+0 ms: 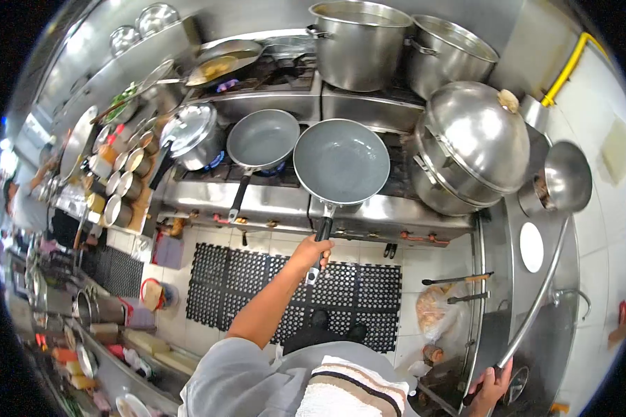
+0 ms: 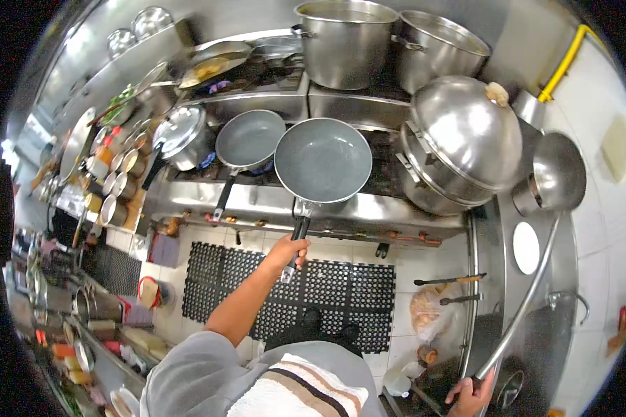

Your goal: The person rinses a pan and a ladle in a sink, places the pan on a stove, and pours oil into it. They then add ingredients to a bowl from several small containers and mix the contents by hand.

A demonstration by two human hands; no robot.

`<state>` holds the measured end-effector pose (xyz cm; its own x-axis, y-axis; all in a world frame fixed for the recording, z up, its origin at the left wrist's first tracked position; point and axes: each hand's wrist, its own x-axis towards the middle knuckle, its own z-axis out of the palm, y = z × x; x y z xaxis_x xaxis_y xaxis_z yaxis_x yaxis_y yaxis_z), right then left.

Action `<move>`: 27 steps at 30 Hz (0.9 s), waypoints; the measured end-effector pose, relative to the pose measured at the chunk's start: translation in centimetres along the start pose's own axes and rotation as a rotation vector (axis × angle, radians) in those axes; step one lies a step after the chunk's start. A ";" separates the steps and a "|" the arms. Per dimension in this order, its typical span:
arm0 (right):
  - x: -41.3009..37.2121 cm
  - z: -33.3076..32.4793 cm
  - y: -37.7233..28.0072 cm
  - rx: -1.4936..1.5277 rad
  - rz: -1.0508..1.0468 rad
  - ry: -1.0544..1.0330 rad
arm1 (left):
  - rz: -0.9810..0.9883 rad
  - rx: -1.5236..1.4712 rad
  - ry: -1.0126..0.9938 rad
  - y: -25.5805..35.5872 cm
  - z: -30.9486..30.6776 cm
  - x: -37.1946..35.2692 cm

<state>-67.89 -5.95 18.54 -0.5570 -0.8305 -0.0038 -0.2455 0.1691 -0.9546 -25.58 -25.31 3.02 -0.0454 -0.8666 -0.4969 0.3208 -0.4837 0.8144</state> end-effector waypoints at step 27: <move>-1.7 37.4 -1.7 -0.008 0.358 -0.894 | -0.045 -0.085 0.125 11.1 -26.2 5.8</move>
<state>-36.83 -24.64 9.06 0.2099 -0.8258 -0.5235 -0.1854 0.4920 -0.8506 2.57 -32.48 1.36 0.0549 -0.8199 -0.5698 0.4005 -0.5046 0.7648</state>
